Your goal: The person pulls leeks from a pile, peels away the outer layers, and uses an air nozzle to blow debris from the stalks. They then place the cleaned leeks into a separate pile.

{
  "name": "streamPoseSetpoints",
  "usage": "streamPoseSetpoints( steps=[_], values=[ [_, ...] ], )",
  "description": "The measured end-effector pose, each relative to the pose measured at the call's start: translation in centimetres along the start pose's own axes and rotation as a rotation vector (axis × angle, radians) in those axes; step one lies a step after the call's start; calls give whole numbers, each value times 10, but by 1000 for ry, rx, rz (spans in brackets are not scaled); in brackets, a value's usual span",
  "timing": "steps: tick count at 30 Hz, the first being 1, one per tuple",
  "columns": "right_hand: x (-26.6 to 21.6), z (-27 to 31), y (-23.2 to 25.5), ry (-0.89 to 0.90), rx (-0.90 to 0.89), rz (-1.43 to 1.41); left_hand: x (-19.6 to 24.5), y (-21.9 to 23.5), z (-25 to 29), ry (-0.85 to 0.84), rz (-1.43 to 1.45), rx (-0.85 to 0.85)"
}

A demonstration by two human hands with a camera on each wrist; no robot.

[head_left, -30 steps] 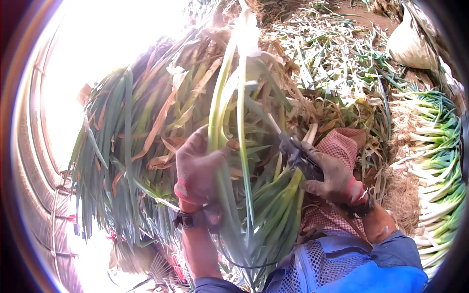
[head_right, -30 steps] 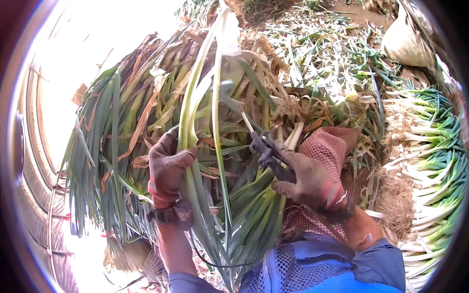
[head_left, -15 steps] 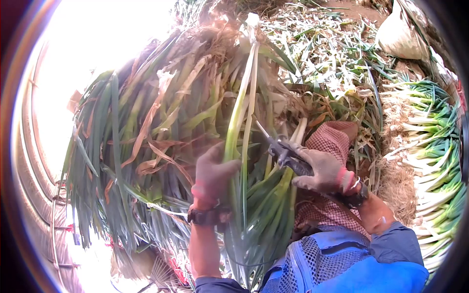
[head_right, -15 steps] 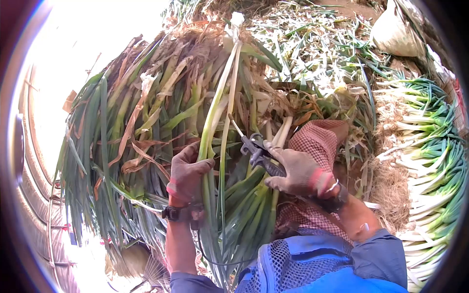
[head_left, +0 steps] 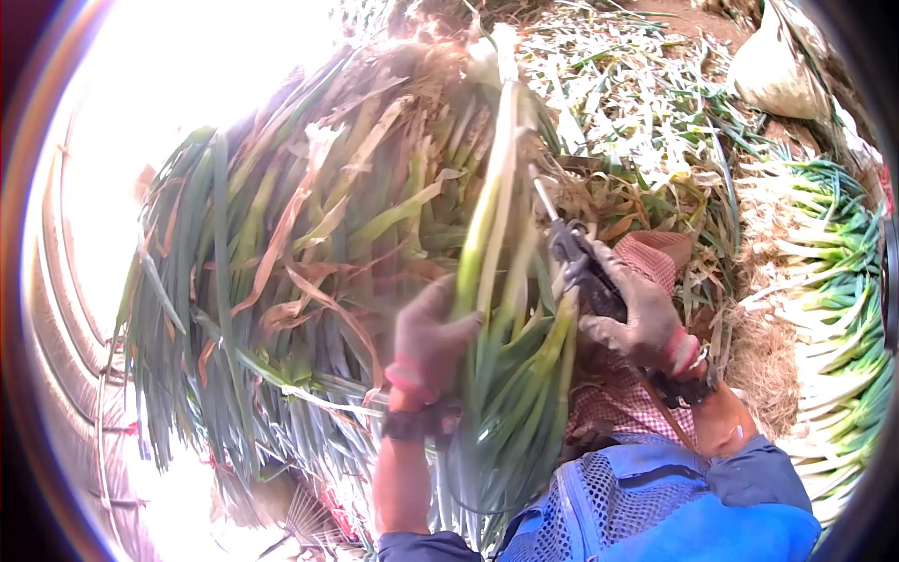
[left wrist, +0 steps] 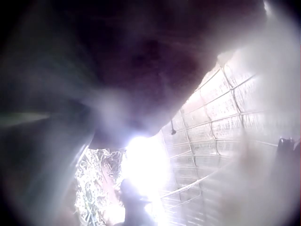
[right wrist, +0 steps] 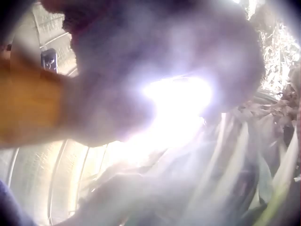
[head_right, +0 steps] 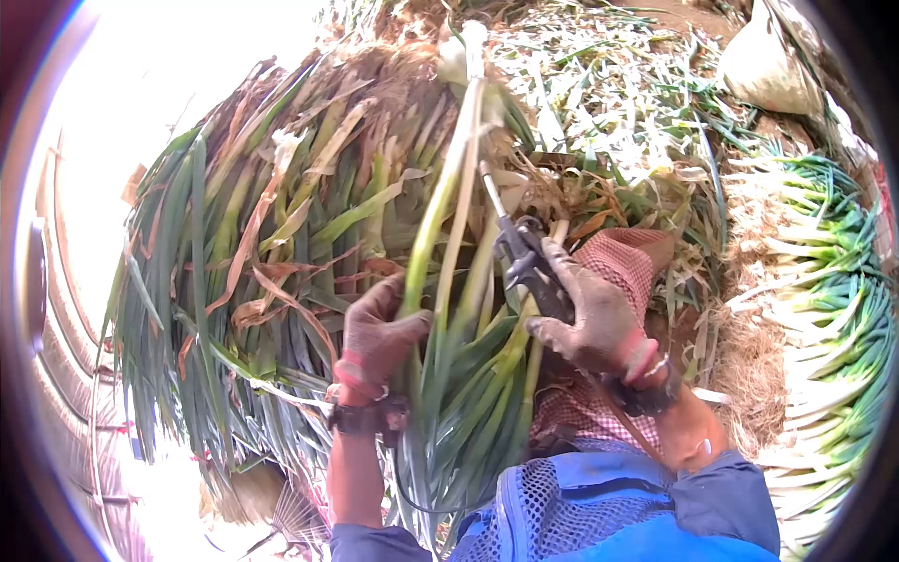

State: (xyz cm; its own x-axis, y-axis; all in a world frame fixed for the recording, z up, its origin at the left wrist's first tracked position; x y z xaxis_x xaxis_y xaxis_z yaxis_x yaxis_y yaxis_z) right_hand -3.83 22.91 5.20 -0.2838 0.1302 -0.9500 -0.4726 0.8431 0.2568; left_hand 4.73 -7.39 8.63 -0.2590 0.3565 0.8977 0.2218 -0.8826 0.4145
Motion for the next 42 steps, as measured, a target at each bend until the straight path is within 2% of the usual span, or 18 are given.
streamPoseSetpoints(
  steps=[2,4,5,7,9,11,12,15,17,19,23,25,27,29,30,35,39,42],
  values=[
    [-15,-1,4,-50,-130,-86,2,-9,16,11,-141,-50],
    [-10,-2,-2,135,-283,5,-22,-31,38,0,-48,-1],
    [-22,-6,-6,23,-358,-78,-38,-43,54,-209,-339,96],
    [-8,-12,-16,36,-327,-76,-50,-66,76,-202,-584,18],
    [-14,-25,-25,20,-238,-136,-8,-63,89,5,-895,-238],
    [-20,-33,-30,42,-267,-134,14,-34,85,-27,-796,-235],
    [-17,-33,-36,-1,-289,-232,-15,-9,87,-357,-385,102],
    [-18,-30,-46,-11,-312,-300,19,102,56,-526,-788,550],
    [-20,-26,-50,46,-301,-234,23,157,40,-366,-799,868],
    [-24,-25,-55,22,-315,-297,9,218,22,-310,-1003,920],
    [-29,-35,-64,74,-473,-382,35,217,14,-111,-1220,837],
    [-43,-37,-69,6,-367,-327,32,212,8,256,-1221,611],
    [-39,-46,-69,55,-318,-253,24,203,22,149,-1234,633],
    [-49,-49,-68,-38,-387,-326,7,194,35,161,-735,556],
    [-40,-48,-76,87,-388,-289,7,184,40,165,-737,556],
    [-50,-42,-76,15,-413,-209,19,92,65,299,-322,388],
    [-42,-24,-75,90,-585,-361,23,82,60,183,-375,443],
    [-53,-18,-69,-102,-515,-126,19,76,54,227,-271,473]
  ],
)
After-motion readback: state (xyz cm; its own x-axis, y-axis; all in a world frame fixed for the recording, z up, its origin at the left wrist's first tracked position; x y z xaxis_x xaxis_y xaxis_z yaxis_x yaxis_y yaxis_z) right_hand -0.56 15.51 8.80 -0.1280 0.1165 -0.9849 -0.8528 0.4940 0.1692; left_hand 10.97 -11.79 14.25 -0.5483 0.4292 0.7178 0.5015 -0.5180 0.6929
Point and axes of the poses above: each hand's wrist, its own z-axis away from the middle knuckle, its own y-axis out of the back of the hand, x = y × z, the point moved 1 cm from there along -z, towards the middle knuckle, and after that the axes turned 9 degrees about -z, right-handed, at the moved point
